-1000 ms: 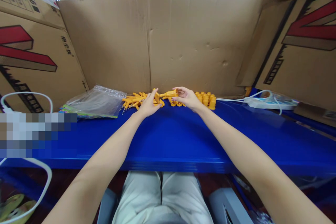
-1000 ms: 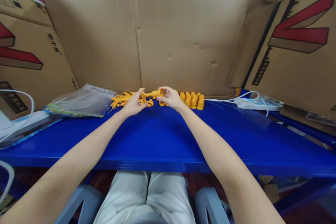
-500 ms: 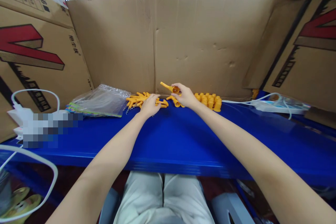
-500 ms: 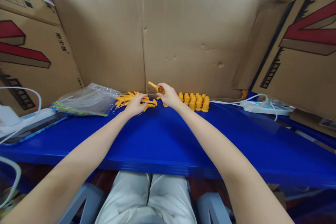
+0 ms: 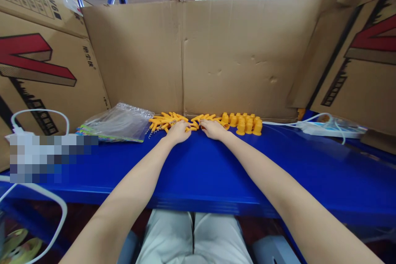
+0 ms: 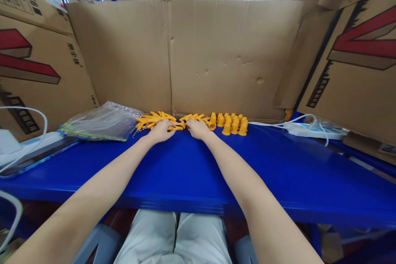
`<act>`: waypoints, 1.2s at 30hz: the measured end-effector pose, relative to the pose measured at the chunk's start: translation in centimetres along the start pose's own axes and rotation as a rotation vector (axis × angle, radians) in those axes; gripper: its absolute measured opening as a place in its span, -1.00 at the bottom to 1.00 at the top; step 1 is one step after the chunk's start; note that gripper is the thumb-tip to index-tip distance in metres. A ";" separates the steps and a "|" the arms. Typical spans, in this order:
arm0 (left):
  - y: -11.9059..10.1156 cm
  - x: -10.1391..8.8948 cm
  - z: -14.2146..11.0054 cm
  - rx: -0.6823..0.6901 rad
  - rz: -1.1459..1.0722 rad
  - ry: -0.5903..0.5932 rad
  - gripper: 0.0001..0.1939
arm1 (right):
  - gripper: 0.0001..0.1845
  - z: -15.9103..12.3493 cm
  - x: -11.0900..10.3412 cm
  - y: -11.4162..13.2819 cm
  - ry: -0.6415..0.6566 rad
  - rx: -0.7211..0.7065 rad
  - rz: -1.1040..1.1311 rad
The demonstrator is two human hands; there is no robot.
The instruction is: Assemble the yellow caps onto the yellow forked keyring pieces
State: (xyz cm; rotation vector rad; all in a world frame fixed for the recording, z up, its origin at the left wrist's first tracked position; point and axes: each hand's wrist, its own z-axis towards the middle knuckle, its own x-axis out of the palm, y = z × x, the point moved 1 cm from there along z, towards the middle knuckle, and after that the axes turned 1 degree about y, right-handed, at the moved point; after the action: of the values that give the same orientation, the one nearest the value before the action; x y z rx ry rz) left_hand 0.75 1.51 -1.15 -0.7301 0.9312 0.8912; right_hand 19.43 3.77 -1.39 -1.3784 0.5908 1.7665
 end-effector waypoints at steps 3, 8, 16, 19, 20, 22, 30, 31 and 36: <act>0.1 0.4 0.0 0.028 0.038 0.107 -0.68 | -0.64 0.0 0.4 -0.1 -0.001 0.022 0.016; 0.1 0.6 0.0 0.031 0.111 0.226 -0.64 | -0.59 0.3 0.7 0.2 0.008 0.142 0.021; 0.0 0.4 0.0 0.034 0.148 0.257 -0.62 | -0.53 0.8 1.1 0.4 0.009 0.284 0.046; 0.0 0.4 0.0 0.044 0.154 0.261 -0.61 | -0.53 0.8 1.2 0.4 0.017 0.308 0.065; -0.1 0.4 0.0 0.045 0.158 0.262 -0.60 | -0.53 0.7 1.2 0.4 0.023 0.316 0.070; 0.0 0.4 -0.1 0.035 0.165 0.254 -0.60 | -0.53 0.6 1.1 0.5 0.037 0.325 0.071; -0.1 0.7 -0.2 -0.031 0.136 0.174 -0.66 | -0.53 -0.1 0.7 0.7 0.038 0.307 0.028; -0.1 0.7 -0.2 -0.028 0.142 0.179 -0.67 | -0.54 -0.1 0.7 0.7 0.023 0.293 0.021; -0.2 0.6 -0.1 -0.057 0.142 0.145 -0.76 | -0.56 -0.4 0.6 0.7 -0.034 0.204 -0.030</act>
State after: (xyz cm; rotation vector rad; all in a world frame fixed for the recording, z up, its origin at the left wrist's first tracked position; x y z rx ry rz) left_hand 1.03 1.55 -1.69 -0.7921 1.1004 1.0031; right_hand 19.02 3.20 -2.17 -1.2088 0.7083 1.6531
